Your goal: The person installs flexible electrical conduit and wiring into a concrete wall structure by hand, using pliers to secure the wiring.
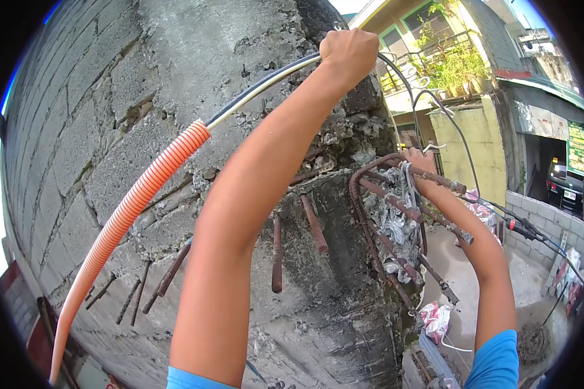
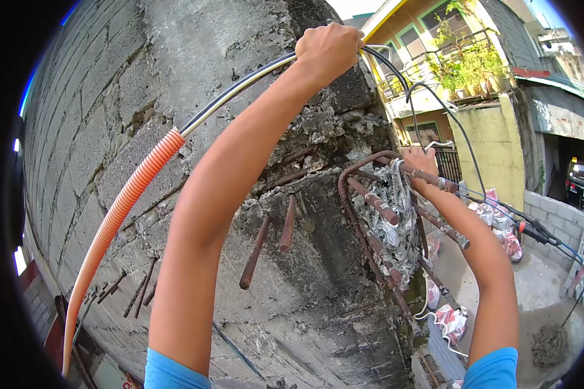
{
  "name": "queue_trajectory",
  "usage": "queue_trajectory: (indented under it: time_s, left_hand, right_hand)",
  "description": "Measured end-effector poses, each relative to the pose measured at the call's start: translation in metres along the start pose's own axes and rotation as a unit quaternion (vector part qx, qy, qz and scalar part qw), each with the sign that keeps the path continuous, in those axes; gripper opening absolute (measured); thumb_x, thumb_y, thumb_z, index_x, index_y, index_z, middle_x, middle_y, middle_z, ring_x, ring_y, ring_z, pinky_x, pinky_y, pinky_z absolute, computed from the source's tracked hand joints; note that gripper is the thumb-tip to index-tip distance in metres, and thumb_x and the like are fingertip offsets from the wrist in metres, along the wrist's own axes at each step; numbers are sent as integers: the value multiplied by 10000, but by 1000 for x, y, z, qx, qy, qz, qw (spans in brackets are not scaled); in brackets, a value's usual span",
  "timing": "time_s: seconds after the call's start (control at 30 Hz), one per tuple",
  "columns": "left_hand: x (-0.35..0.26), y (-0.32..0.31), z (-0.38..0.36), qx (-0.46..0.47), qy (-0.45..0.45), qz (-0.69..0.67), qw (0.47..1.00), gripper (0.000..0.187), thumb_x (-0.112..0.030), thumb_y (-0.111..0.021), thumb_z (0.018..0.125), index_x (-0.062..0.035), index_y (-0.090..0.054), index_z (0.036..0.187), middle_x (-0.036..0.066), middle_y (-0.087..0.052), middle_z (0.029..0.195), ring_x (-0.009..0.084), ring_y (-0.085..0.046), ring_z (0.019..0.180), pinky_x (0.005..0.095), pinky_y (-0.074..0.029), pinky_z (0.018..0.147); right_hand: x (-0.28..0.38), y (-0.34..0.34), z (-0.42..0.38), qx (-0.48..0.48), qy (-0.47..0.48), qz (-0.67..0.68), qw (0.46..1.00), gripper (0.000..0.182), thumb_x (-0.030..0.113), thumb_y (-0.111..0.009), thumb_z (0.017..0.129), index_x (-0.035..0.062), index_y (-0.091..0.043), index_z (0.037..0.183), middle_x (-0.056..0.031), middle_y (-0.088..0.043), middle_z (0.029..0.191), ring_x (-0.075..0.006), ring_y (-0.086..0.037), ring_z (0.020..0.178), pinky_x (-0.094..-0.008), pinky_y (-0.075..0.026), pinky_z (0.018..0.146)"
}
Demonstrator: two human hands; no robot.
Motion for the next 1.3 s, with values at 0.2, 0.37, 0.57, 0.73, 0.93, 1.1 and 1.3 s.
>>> queue_trajectory:
  time_s: [0.2,0.37,0.57,0.73,0.93,1.1,1.3]
  left_hand:
    - [-4,5,-3,-25,-2,-16,1000,278,-219,-519,870,-249,-680,1095,109,-688,957,324,-673,829,435,-537,743]
    - [-3,10,1,-43,-6,-6,999,316,-190,-519,851,-220,-671,1127,137,-687,960,335,-665,862,440,-526,767]
    - [2,15,5,-43,-1,9,999,322,-200,-522,850,-204,-661,1141,147,-683,975,349,-657,882,449,-519,787]
    - [2,14,-2,-27,10,10,1000,302,-213,-520,867,-227,-657,1136,155,-680,968,360,-652,887,463,-518,786]
    - [0,13,-3,-27,11,5,1000,290,-228,-508,880,-227,-658,1129,159,-678,961,362,-650,885,467,-519,781]
    - [3,11,-2,-44,10,9,999,282,-252,-498,894,-224,-661,1123,160,-679,955,366,-647,886,468,-518,778]
    - [-1,11,-1,-54,-8,-13,998,288,-267,-493,909,-210,-659,1138,162,-677,963,372,-647,872,456,-520,776]
  right_hand:
    - [-38,-11,5,103,-38,412,905,241,271,-624,812,37,-608,761,-104,-626,805,-201,-583,703,-339,-426,616]
    - [-52,3,-15,24,-129,672,729,125,108,-611,710,-15,-626,727,-50,-628,779,-95,-535,712,-232,-399,657]
    - [-61,6,-17,44,-52,826,559,145,58,-578,728,-20,-582,607,-91,-578,690,-157,-493,634,-286,-416,721]
    - [-65,30,-33,-39,-128,491,861,174,143,-656,810,-10,-611,741,-134,-561,721,-234,-568,761,-371,-464,705]
    - [-91,39,-50,-297,-211,362,858,297,239,-642,857,-49,-650,927,-178,-650,834,-273,-631,766,-352,-491,716]
    - [-122,7,-37,-227,-264,578,738,290,233,-584,921,-41,-666,971,-89,-693,770,-148,-658,726,-254,-477,629]
    - [-102,9,-14,-154,-214,852,453,259,142,-422,998,-76,-558,1032,-165,-634,1037,-240,-646,980,-317,-534,881]
Point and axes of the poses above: each hand's wrist, its own z-axis towards the middle knuckle, its own y-axis out of the back of the hand, x = y × z, the point moved 10 cm from there along z, towards the middle knuckle
